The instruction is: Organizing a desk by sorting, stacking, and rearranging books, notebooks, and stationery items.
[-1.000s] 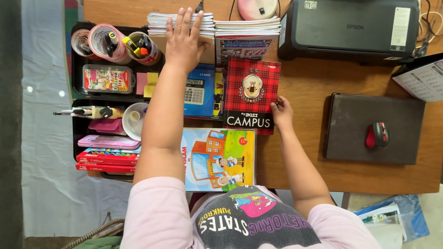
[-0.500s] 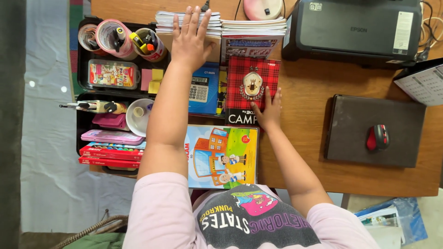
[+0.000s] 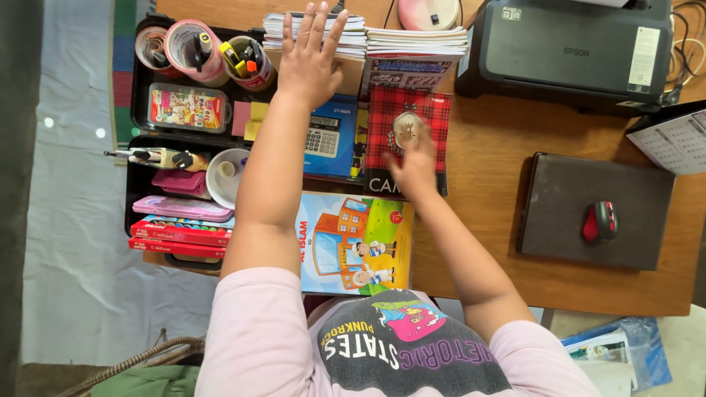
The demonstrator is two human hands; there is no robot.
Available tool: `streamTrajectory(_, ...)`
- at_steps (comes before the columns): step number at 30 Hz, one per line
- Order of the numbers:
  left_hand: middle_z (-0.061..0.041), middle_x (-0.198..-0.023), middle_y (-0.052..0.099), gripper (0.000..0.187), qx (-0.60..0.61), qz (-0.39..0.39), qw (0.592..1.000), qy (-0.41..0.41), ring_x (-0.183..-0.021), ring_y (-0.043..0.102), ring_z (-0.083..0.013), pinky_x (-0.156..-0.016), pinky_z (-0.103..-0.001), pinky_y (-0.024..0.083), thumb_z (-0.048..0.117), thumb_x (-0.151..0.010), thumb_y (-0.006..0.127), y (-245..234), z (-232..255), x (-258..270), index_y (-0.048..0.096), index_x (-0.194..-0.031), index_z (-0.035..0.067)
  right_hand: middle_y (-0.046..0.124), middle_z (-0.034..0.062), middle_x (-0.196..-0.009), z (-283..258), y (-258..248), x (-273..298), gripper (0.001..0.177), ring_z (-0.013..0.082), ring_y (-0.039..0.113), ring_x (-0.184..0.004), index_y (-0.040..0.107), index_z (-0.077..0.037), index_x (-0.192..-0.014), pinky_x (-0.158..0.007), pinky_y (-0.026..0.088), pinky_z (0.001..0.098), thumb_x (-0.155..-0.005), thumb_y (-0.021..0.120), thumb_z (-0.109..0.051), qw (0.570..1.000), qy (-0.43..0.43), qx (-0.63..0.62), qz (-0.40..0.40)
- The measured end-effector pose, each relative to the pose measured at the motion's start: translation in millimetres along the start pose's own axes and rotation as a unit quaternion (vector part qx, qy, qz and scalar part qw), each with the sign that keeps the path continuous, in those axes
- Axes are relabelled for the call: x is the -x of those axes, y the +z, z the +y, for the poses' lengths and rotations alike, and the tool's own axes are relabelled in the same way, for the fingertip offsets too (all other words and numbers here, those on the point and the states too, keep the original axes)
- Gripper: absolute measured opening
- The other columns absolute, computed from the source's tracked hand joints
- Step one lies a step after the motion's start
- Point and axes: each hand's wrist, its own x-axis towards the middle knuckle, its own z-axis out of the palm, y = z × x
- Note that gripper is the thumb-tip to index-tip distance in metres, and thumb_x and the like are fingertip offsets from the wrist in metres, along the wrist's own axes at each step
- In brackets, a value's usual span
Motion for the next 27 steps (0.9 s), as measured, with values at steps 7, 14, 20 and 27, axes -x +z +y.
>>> streamTrajectory(7,-0.019,-0.172,0.015,0.077,0.004,0.045,0.999,0.013,-0.158,0.009,-0.0372,-0.123,-0.063,0.000,0.029,-0.111,0.063,9.4,-18.7,15.2,0.010,-0.167,0.021,0.015,0.0164,-0.169,-41.9,80.8,-42.8,0.075,0.0470,0.017,-0.152,0.038,-0.029,-0.158,-0.121,0.017,0.0654,-0.092,0.072,-0.042,0.919,-0.329,0.191,-0.103)
streamTrajectory(14,-0.018,-0.147,0.049,0.054,-0.046,0.212,0.971,0.102,-0.137,0.042,-0.0378,-0.121,-0.057,0.018,0.014,-0.101,0.074,61.2,-46.6,14.7,0.049,-0.149,0.011,0.015,0.0164,-0.169,-57.5,85.6,-55.4,0.087,0.0442,0.014,-0.154,0.027,-0.031,-0.161,-0.120,0.018,0.0637,-0.089,0.057,-0.071,0.895,-0.287,0.293,-0.175)
streamTrajectory(20,-0.012,-0.123,0.061,0.049,-0.092,0.309,0.939,0.124,-0.110,0.057,-0.0316,-0.104,-0.048,0.044,0.003,-0.086,0.078,61.9,-48.4,14.1,0.063,-0.132,0.012,0.008,0.0183,-0.169,-73.7,72.3,-47.7,0.085,0.0428,0.009,-0.155,0.026,-0.025,-0.161,-0.119,0.028,0.0575,-0.093,0.065,-0.059,0.953,-0.169,0.171,-0.183)
streamTrajectory(27,-0.016,-0.147,0.058,0.067,-0.020,0.232,0.968,0.090,-0.138,0.049,-0.0357,-0.114,-0.055,0.037,-0.009,-0.089,0.075,80.1,-54.9,-8.9,0.054,-0.149,0.011,0.040,0.0314,-0.144,-95.7,83.5,-41.6,0.105,0.0454,0.045,-0.127,0.003,-0.016,-0.165,-0.091,0.054,0.0530,-0.093,0.074,-0.045,0.989,0.038,0.040,-0.135)
